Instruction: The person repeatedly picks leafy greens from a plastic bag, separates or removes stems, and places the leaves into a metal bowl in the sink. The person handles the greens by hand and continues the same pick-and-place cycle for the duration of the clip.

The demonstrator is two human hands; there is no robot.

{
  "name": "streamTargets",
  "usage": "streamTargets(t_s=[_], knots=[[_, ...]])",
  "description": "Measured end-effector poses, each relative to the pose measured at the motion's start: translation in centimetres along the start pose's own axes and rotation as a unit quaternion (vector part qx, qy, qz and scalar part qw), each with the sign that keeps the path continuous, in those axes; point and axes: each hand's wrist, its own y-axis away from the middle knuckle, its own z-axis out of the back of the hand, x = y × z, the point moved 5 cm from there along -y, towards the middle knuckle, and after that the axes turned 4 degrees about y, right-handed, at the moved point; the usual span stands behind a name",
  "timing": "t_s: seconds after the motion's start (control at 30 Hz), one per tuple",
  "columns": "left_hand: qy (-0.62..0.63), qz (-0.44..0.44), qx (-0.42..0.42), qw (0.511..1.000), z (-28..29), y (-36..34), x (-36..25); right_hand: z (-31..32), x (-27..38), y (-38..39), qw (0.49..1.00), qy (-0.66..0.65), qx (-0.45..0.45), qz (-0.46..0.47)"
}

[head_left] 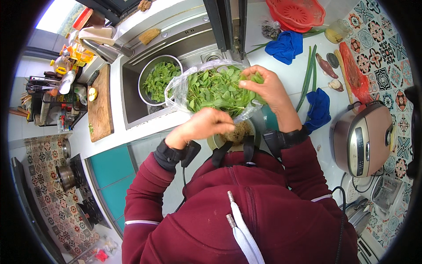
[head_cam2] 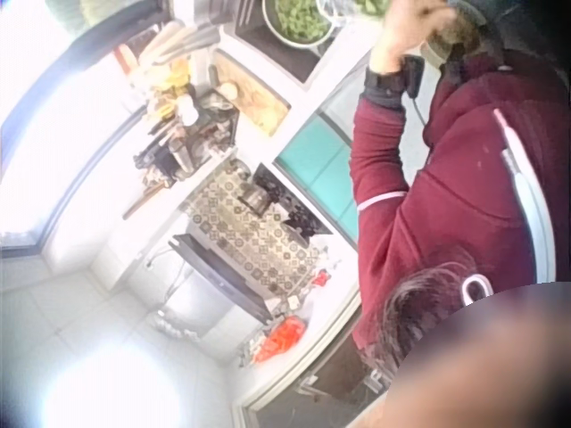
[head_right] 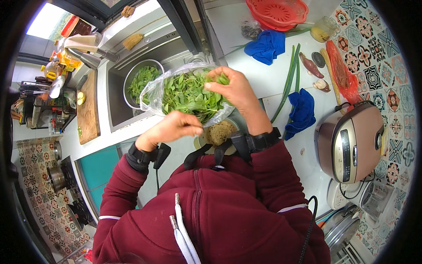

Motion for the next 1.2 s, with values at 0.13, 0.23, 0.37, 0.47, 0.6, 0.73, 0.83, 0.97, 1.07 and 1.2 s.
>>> streamTargets(t_s=[0.13,0.23,0.37,0.47,0.6,0.73,0.83,0.97,1.07,1.2], knots=[[-0.19,-0.015,0.026,0.981,-1.3,-0.6,0.1,1.3,-0.2,0.6,0.993,-0.116,0.002,-0.03],[-0.171,-0.132,-0.091,0.972,1.0,-1.0,-1.0,1.7,-0.8,1.0,0.988,-0.151,-0.011,-0.031],[-0.219,-0.057,-0.171,0.959,2.1,-2.8,0.1,1.9,-1.9,1.3,0.984,-0.165,-0.012,-0.06],[-0.279,-0.163,-0.147,0.935,-0.3,-5.1,-0.5,1.9,-2.3,1.6,0.981,-0.185,-0.01,-0.065],[-0.399,-0.083,-0.114,0.906,-1.9,-7.3,0.8,2.1,-2.3,1.7,0.979,-0.194,-0.002,-0.061],[-0.244,-0.103,-0.173,0.949,1.1,-6.1,0.4,2.1,-2.3,2.0,0.976,-0.207,0.012,-0.073],[-0.001,-0.06,-0.248,0.967,4.7,-4.7,0.0,1.5,-2.1,1.8,0.985,-0.164,0.009,-0.059],[0.111,-0.061,-0.255,0.959,5.4,-4.1,-1.8,-1.0,-2.0,1.0,0.99,-0.098,0.056,-0.08],[0.176,-0.09,-0.267,0.943,4.6,-4.6,-2.4,-1.8,-1.1,0.5,1.0,-0.012,0.019,0.01],[0.078,-0.086,-0.302,0.946,4.8,-4.2,-1.2,0.2,-1.9,0.9,0.997,-0.053,0.003,-0.059]])
